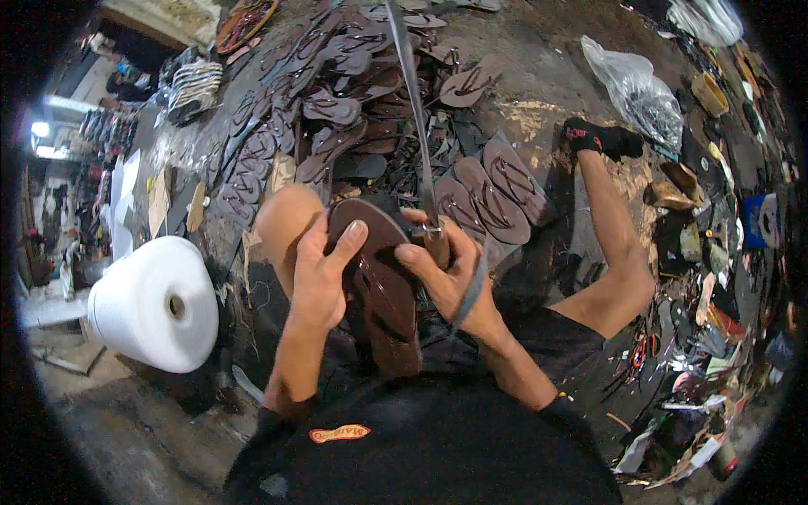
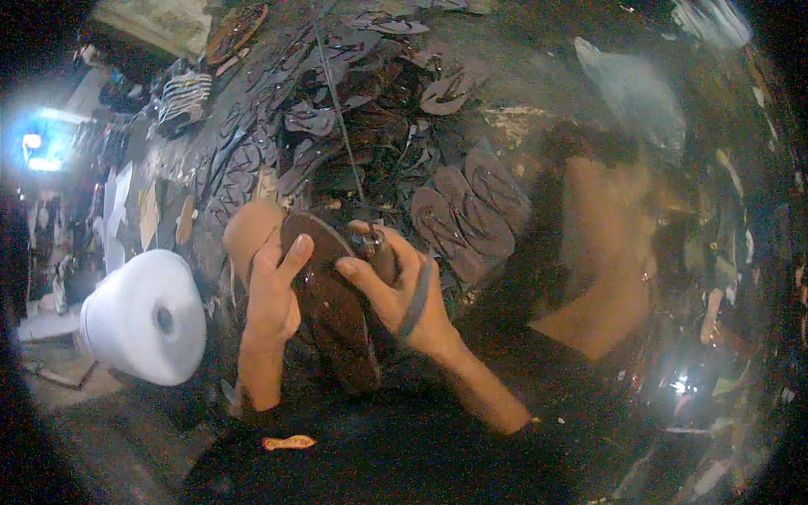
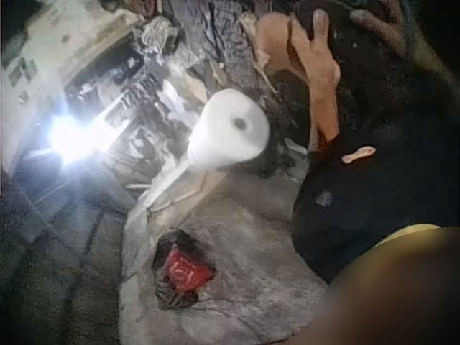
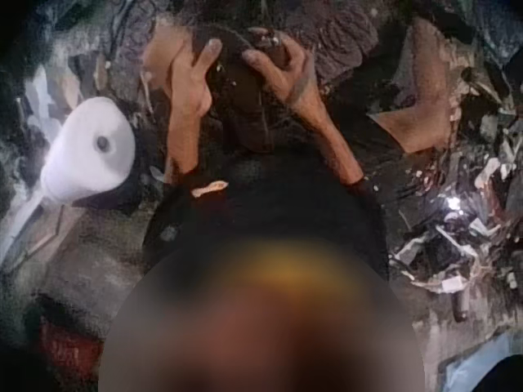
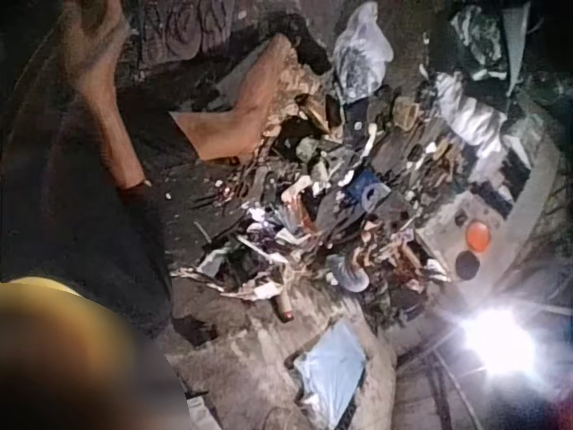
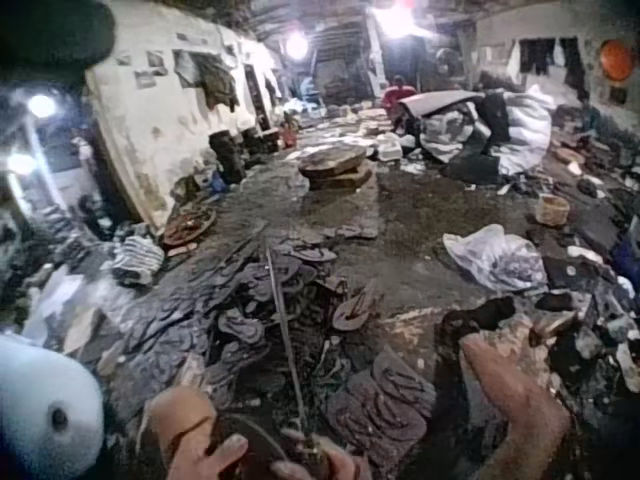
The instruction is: The person sits on the floor and uses a curved blade to trim excess material from the edges of brown sandals. They repeatedly pick up sandals, scrape the edges, and place them back into a pile.
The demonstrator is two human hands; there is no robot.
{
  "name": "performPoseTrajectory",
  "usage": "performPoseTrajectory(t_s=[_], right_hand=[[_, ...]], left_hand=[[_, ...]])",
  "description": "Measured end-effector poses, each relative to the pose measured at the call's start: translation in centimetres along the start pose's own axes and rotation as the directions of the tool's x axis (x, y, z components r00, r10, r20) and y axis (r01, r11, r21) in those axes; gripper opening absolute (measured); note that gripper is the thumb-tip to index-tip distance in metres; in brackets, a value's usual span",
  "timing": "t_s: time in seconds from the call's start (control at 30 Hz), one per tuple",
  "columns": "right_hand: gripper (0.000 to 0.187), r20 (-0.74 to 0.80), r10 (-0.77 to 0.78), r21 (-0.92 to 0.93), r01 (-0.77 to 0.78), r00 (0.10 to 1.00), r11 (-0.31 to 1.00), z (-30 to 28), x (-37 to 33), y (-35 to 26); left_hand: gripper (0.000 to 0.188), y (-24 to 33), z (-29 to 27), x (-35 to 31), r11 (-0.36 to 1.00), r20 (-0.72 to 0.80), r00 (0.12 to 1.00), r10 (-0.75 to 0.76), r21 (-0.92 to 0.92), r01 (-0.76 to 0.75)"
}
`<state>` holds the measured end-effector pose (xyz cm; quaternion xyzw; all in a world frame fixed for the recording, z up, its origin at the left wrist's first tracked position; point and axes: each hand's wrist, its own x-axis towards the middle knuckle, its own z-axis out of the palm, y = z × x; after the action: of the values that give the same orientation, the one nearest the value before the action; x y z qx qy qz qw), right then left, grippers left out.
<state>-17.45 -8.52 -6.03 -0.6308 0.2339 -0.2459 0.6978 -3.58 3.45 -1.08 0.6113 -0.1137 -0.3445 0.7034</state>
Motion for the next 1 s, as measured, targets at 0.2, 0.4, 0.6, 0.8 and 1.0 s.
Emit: performPoseTrajectory(t_s=[0.2,0.4,0.6,0.8,1.0], right_hand=[[0.022,0.168,0.187,-0.399,-0.107,0.968,0.911,-5.4,-11.5,0.9],[0.023,0.18,0.429,-0.467,-0.307,0.885,0.829,-7.3,-20.2,1.2],[0.032,0.213,0.391,-0.575,-0.209,0.895,0.791,-5.9,-10.3,1.8],[0.039,0.419,0.344,-0.588,-0.038,0.841,0.808,-5.4,1.5,0.1],[0.049,0.616,0.079,-0.329,0.165,0.784,0.93,-1.6,11.4,0.8]], left_hand=[[0.025,1.2,-3.0,-2.2,0.927,0.035,0.946,-0.321,-0.195,0.321],[0.032,0.3,-3.3,-2.8,0.911,0.1,0.934,-0.343,-0.207,0.357],[0.038,0.9,-3.0,-1.4,0.938,0.116,0.931,-0.346,0.04,0.343],[0.042,2.2,-3.8,0.5,0.898,0.22,0.893,-0.393,0.301,0.321],[0.049,2.0,-3.0,1.7,0.874,0.221,0.871,-0.44,0.328,0.358]])
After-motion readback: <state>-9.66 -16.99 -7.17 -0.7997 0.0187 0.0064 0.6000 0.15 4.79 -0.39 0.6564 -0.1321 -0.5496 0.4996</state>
